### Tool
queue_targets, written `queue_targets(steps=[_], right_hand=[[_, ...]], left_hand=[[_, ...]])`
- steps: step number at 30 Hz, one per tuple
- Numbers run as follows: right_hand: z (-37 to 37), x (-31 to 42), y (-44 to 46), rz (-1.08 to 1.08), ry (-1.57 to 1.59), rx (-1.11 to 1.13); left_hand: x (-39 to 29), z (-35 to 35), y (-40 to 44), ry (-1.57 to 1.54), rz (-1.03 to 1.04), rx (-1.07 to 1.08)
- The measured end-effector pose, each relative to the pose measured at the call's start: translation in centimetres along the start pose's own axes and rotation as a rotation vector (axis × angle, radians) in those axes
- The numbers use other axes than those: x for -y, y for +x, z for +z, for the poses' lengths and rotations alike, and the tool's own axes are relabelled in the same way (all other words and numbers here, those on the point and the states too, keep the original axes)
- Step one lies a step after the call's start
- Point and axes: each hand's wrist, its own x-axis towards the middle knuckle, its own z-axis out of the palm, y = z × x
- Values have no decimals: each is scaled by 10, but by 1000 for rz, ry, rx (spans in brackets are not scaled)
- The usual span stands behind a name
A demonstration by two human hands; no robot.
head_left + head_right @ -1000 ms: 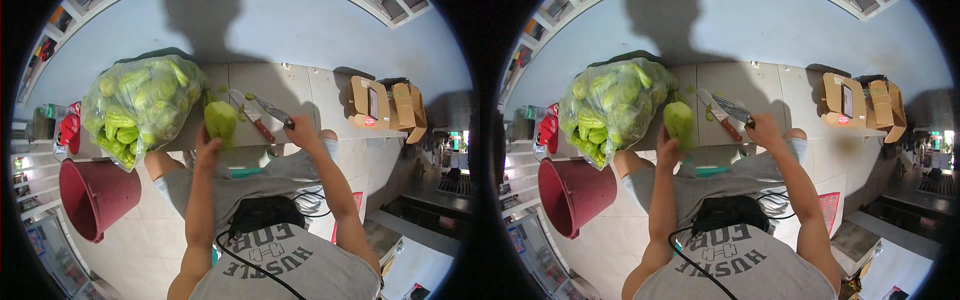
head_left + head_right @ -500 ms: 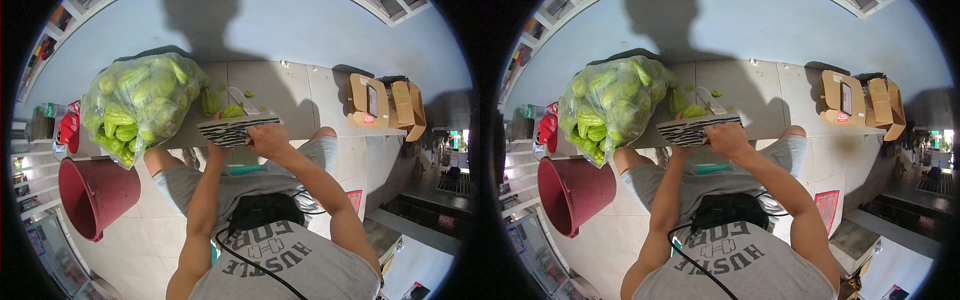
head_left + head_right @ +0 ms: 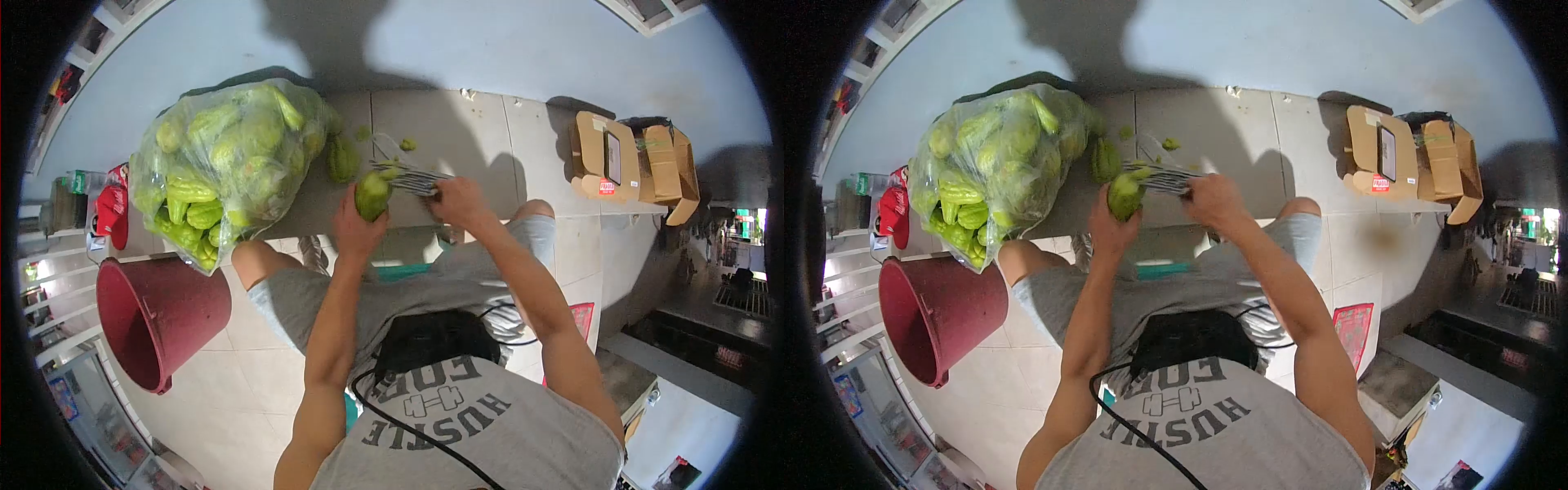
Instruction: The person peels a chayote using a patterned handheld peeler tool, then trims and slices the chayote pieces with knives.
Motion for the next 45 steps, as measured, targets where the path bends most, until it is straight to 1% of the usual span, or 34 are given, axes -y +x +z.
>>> queue_targets(steps=[2,3,4,6,7,8,9,10,11,12,13,14,15,17,18,20,21,23,24,26,27,28,29,30,31,32,33,34,35,36,38,39,42,45], right_hand=[[-6,-19,-3,17,48,-41],[-7,-22,-3,34,97,-79],[-6,-23,-5,36,101,-75],[-30,-3,-15,103,1,-71],[-30,-6,-14,107,2,-76],[-29,-8,-14,87,74,-105],[-28,-9,-13,64,148,-135],[-28,-10,-14,63,152,-139],[-29,-9,-18,92,360,-159],[-30,-9,-20,120,567,-179],[-23,-22,-13,113,565,-180],[-6,-40,-3,98,370,-143],[-2,-43,0,88,179,-111],[-5,-42,-4,130,216,-137],[-8,-38,-11,171,258,-119],[-11,-26,-23,164,316,-100],[-18,-23,-15,140,365,-118],[-12,-19,-17,101,312,-141],[-13,-17,-14,65,253,-173],[-24,-6,-22,-1,210,-163],[-26,2,-29,-51,175,-146],[-18,5,-32,-48,180,-135],[-12,8,-33,-121,182,-150],[-9,10,-31,-197,179,-170],[-5,13,-32,-199,177,-167],[-3,19,-33,-290,105,-206],[-1,25,-33,-381,34,-245],[2,31,-32,-380,36,-244],[4,37,-33,-427,-1,-290],[7,42,-34,-472,-37,-337],[13,49,-31,-501,-43,-358],[16,52,-30,-535,-50,-378],[20,57,-28,-549,-67,-381],[19,62,-28,-526,-103,-349]], left_hand=[[-3,-1,-3,-27,128,-95],[-2,1,-1,-23,125,-94],[-1,3,1,-43,170,-130],[-7,6,2,-66,221,-158],[-12,6,3,-122,167,-146],[-15,5,4,-176,114,-133],[-13,5,6,-173,119,-132],[-10,4,7,-201,23,-28],[-6,3,6,-229,-77,78],[-3,3,7,-226,-78,75],[0,4,8,-225,-116,92],[3,6,7,-225,-157,114],[7,8,1,-221,-153,119],[8,19,9,-1276,-72,-119],[3,12,11,-1281,-80,-136],[4,-15,10,-1749,-403,231],[7,-16,18,-1748,-380,219],[15,-15,14,-1458,-662,506],[17,-13,13,-1462,-655,497],[19,-7,10,-1534,-611,453],[5,-13,11,-1536,-617,447],[-9,-20,10,-1572,-691,364],[-19,-25,13,-1607,-757,279],[-17,-22,16,-1611,-753,276],[-13,-18,17,-1664,-775,198],[-13,-17,17,-1715,-795,118],[-12,-19,17,-1715,-795,115],[-9,-22,17,-1732,-783,182],[-7,-24,16,-1746,-774,252],[-2,-20,15,-1742,-781,255],[6,-9,16,-1778,-711,235],[9,-6,15,-1778,-718,238],[17,4,11,-1871,-732,270],[19,7,9,-1979,-687,293]])
